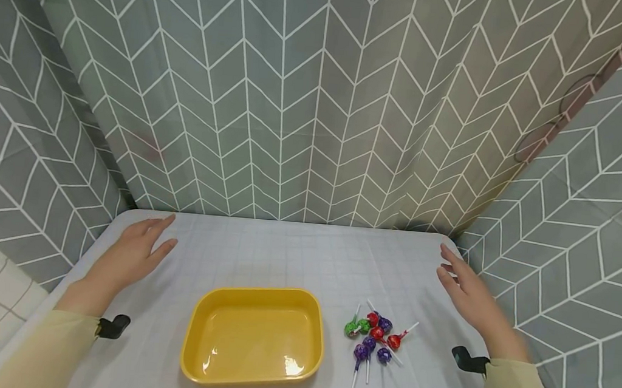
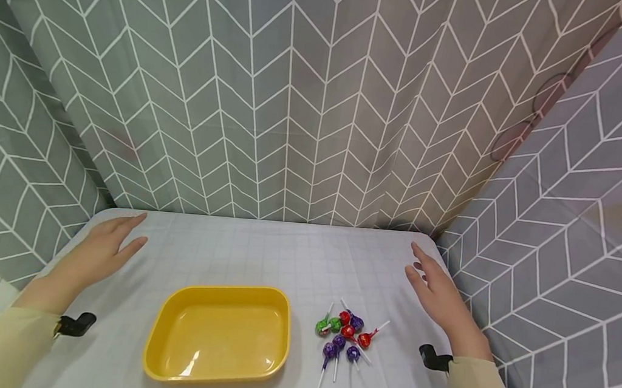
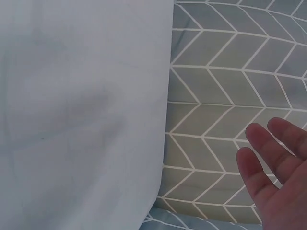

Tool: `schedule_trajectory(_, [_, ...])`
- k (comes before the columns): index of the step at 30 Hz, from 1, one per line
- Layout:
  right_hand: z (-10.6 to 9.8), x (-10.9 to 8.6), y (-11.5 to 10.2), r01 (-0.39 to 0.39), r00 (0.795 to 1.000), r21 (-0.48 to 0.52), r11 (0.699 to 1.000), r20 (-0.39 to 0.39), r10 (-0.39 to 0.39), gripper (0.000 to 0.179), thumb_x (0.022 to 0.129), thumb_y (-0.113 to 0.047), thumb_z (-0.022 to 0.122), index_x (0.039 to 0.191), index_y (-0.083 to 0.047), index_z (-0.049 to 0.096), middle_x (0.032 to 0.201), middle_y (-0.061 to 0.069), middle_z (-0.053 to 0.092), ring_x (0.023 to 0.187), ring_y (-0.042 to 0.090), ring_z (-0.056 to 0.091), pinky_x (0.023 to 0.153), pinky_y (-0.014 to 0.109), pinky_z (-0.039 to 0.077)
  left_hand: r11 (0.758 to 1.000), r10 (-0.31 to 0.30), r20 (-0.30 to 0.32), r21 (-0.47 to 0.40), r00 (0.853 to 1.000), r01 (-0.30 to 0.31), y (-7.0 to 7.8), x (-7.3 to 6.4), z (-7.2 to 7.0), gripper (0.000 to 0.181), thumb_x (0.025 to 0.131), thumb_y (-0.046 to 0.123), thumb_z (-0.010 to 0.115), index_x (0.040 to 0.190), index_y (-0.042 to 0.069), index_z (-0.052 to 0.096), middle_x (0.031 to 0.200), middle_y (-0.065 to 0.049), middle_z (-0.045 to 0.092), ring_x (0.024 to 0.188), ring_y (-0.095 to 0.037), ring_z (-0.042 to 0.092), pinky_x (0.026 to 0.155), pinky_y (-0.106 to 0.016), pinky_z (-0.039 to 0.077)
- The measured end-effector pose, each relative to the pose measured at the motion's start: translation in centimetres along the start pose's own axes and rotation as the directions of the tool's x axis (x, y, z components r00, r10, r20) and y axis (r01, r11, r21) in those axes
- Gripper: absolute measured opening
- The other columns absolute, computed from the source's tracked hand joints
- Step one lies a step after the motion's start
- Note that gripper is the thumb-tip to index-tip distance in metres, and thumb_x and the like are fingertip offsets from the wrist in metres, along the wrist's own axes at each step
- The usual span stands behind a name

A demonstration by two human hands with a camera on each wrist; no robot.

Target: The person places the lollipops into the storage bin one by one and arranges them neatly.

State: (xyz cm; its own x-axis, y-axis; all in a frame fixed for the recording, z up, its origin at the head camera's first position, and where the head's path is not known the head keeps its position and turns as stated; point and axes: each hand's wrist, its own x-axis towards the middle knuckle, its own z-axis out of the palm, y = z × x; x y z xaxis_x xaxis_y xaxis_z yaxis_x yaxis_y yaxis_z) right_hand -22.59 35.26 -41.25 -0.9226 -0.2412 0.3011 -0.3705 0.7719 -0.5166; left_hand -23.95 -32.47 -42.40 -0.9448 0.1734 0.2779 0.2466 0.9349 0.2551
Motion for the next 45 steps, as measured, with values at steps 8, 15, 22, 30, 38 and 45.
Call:
schedule_trajectory(8, [1.1,-1.4,-0.3,0.008,1.000,0.018,1.000,-0.005,-0.008,0.059,0.106,-0.024,0.047,0.158,-0.012,0.022,0.151,0.019,0.039,0.126,0.037,0.049,0.092,0.006,0.028,0.999,-0.014,0.012,-0.030,1.000,0.015,1.1,-1.4,0.2,0.067,0.103,0.049,0.044,0.157,0.016,0.025,0.145,-0.028,0.036,0.132,-0.051,0.029,0.100,-0.070,0.028])
schedule_trajectory(15, [1.8,-2.6,-0.6,0.004,1.000,-0.016,1.000,-0.019,-0.004,0.057,0.106,-0.025,0.047,0.158,-0.013,0.024,0.148,0.017,0.045,0.123,0.034,0.053,0.095,0.020,0.039,0.999,-0.022,0.000,-0.050,1.000,0.022,1.3,-2.7,0.9,0.067,0.103,0.049,0.046,0.157,0.016,0.026,0.144,-0.028,0.038,0.132,-0.051,0.030,0.100,-0.070,0.029])
schedule_trajectory(22, [2.2,-3.4,-1.0,-0.012,1.000,-0.040,0.999,0.004,0.012,0.056,0.106,-0.028,0.046,0.157,-0.011,0.027,0.149,0.017,0.043,0.122,0.036,0.052,0.090,0.058,0.046,0.995,-0.030,-0.031,-0.092,0.999,0.027,1.6,-4.2,1.7,0.065,0.103,0.045,0.048,0.157,0.016,0.028,0.144,-0.027,0.039,0.131,-0.050,0.033,0.099,-0.070,0.030])
schedule_trajectory(30, [3.2,-5.1,-1.3,0.003,1.000,-0.043,0.999,0.011,-0.003,0.052,0.104,-0.027,0.052,0.152,-0.012,0.038,0.146,0.016,0.046,0.123,0.039,0.050,0.092,0.063,0.041,0.991,-0.054,-0.014,-0.122,0.998,0.052,2.7,-6.3,2.8,0.064,0.102,0.048,0.048,0.155,0.016,0.032,0.141,-0.024,0.043,0.128,-0.048,0.038,0.098,-0.069,0.033])
schedule_trajectory(38, [4.1,-6.2,-1.6,-0.015,0.999,-0.046,0.999,0.038,0.017,0.047,0.104,-0.033,0.052,0.148,-0.018,0.046,0.145,0.012,0.048,0.128,0.039,0.048,0.096,0.063,0.038,0.987,-0.052,-0.011,-0.156,0.999,0.050,3.6,-7.4,3.7,0.061,0.102,0.045,0.050,0.154,0.017,0.035,0.140,-0.022,0.045,0.127,-0.046,0.040,0.098,-0.069,0.033])
schedule_trajectory(45, [4.7,-6.6,-2.4,0.050,0.999,-0.118,0.992,0.021,-0.048,0.035,0.101,-0.029,0.058,0.136,-0.027,0.059,0.132,-0.006,0.056,0.124,0.023,0.050,0.094,0.052,0.043,0.976,-0.035,-0.030,-0.216,0.999,0.028,4.7,-7.9,4.3,0.058,0.102,0.040,0.053,0.152,0.015,0.039,0.133,-0.015,0.053,0.121,-0.040,0.049,0.096,-0.063,0.038])
